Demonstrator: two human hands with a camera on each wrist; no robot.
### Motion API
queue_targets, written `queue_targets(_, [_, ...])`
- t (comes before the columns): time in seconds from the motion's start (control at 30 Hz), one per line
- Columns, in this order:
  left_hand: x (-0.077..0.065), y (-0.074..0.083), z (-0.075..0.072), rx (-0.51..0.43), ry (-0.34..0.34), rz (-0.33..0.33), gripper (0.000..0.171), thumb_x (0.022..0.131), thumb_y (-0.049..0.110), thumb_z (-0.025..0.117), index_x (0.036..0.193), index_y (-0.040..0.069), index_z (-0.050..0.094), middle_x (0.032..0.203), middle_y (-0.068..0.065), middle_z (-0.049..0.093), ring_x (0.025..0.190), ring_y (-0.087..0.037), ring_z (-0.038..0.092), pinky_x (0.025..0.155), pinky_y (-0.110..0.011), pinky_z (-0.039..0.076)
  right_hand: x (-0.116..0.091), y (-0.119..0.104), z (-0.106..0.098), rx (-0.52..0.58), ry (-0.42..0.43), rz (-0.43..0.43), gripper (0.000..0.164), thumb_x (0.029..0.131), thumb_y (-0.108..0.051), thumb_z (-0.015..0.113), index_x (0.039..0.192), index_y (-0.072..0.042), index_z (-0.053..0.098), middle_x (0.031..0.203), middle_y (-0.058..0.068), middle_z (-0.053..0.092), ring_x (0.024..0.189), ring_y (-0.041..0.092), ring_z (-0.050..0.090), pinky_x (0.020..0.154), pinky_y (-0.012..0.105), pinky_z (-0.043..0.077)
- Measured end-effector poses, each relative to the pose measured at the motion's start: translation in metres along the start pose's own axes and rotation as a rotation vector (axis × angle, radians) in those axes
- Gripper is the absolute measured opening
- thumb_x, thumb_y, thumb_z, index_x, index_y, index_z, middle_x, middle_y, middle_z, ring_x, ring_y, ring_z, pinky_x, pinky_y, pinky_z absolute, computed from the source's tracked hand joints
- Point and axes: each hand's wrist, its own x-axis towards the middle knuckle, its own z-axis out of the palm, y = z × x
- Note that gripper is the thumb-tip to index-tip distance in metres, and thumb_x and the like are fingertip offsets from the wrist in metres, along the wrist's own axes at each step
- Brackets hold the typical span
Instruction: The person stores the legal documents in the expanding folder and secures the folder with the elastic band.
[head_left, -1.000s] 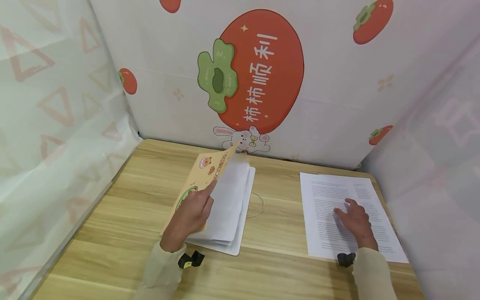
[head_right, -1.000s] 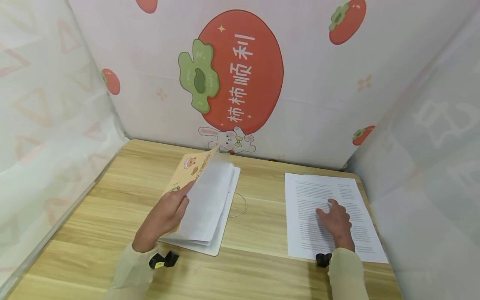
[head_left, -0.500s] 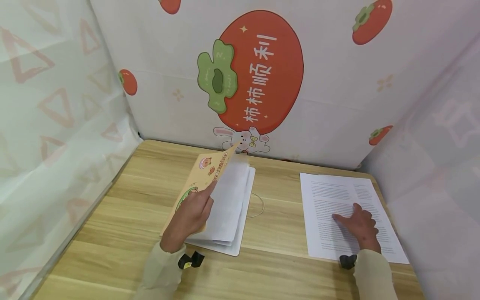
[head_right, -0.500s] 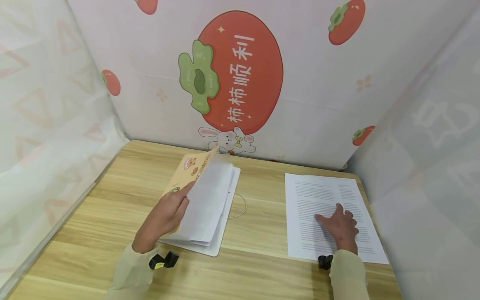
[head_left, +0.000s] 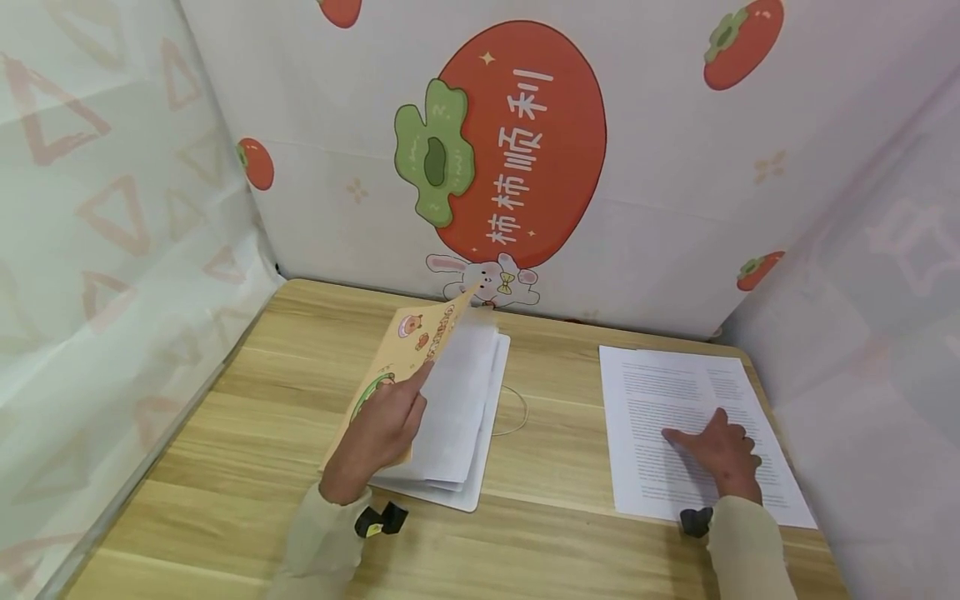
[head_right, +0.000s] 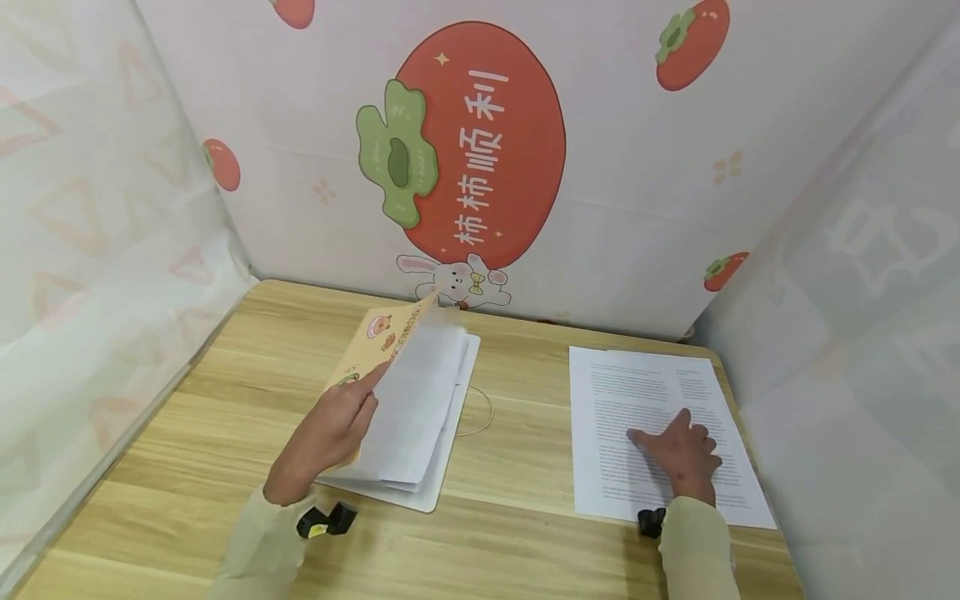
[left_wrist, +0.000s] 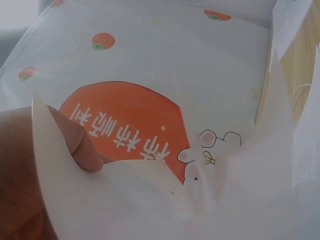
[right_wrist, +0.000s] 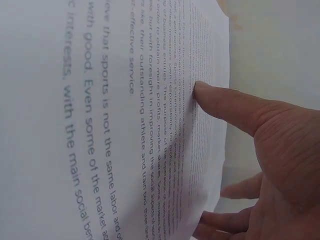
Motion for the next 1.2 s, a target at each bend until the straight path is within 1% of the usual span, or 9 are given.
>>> queue_targets(0.23, [0.001, 0.0, -0.001, 0.008, 0.0, 0.003, 0.049, 0.1, 0.003, 0.045, 0.148, -0.008, 0.049, 0.053, 0.012, 0.033, 0.045, -0.002, 0.024, 0.047, -0.025, 0.031, -0.001, 0.0, -0.004, -0.006, -0.018, -0.006, 0.107, 0.084, -0.051, 0.078, 0.135, 0.025, 0.023, 0.115, 0.048, 0.033, 0.107, 0.063, 0.035, 0.09, 0.075, 0.03])
queue_targets(0.53, [0.001, 0.0, 0.0, 0.003, 0.001, -0.003, 0.049, 0.101, 0.003, 0.044, 0.148, -0.008, 0.049, 0.053, 0.012, 0.033, 0.045, -0.002, 0.024, 0.045, -0.024, 0.029, 0.009, 0.011, -0.006, 0.007, -0.037, 0.03, 0.123, 0.078, -0.059, 0.081, 0.142, 0.025, 0.017, 0.119, 0.05, 0.027, 0.107, 0.065, 0.033, 0.09, 0.075, 0.031])
queue_targets(0.63, [0.001, 0.0, 0.001, 0.0, 0.012, 0.007, 0.049, 0.1, 0.002, 0.044, 0.147, -0.009, 0.05, 0.053, 0.013, 0.033, 0.045, -0.001, 0.024, 0.044, -0.023, 0.028, 0.011, 0.012, -0.006, 0.032, -0.036, 0.035, 0.126, 0.077, -0.058, 0.083, 0.144, 0.024, 0.016, 0.121, 0.051, 0.026, 0.108, 0.065, 0.031, 0.09, 0.075, 0.032])
queue_targets(0.77, [0.001, 0.0, 0.001, 0.001, 0.036, 0.033, 0.048, 0.099, 0.001, 0.046, 0.145, -0.01, 0.051, 0.053, 0.013, 0.033, 0.045, 0.0, 0.023, 0.043, -0.023, 0.029, 0.01, 0.012, -0.007, 0.078, -0.029, 0.036, 0.124, 0.078, -0.051, 0.085, 0.147, 0.023, 0.014, 0.125, 0.051, 0.024, 0.111, 0.063, 0.03, 0.087, 0.074, 0.036])
queue_targets(0.87, [0.001, 0.0, 0.001, 0.001, 0.039, 0.034, 0.048, 0.099, 0.0, 0.046, 0.145, -0.01, 0.051, 0.054, 0.013, 0.034, 0.045, 0.0, 0.023, 0.043, -0.023, 0.029, 0.009, 0.012, -0.008, 0.103, -0.028, 0.034, 0.122, 0.079, -0.046, 0.084, 0.149, 0.023, 0.011, 0.128, 0.052, 0.023, 0.113, 0.062, 0.028, 0.087, 0.074, 0.037])
queue_targets(1.07, [0.001, 0.0, 0.0, 0.006, 0.027, 0.027, 0.049, 0.099, 0.001, 0.045, 0.146, -0.01, 0.051, 0.053, 0.013, 0.036, 0.045, 0.0, 0.024, 0.044, -0.024, 0.03, 0.008, 0.014, -0.009, 0.129, -0.05, 0.045, 0.127, 0.082, -0.05, 0.082, 0.154, 0.018, 0.001, 0.137, 0.054, 0.015, 0.118, 0.065, 0.024, 0.093, 0.078, 0.032])
queue_targets(1.2, [0.001, 0.0, 0.0, 0.009, 0.027, 0.032, 0.049, 0.099, 0.001, 0.045, 0.146, -0.01, 0.05, 0.053, 0.013, 0.034, 0.045, 0.0, 0.024, 0.045, -0.025, 0.03, 0.007, 0.016, -0.01, 0.156, -0.068, 0.047, 0.125, 0.084, -0.047, 0.08, 0.155, 0.016, -0.001, 0.138, 0.054, 0.014, 0.117, 0.065, 0.027, 0.095, 0.077, 0.032])
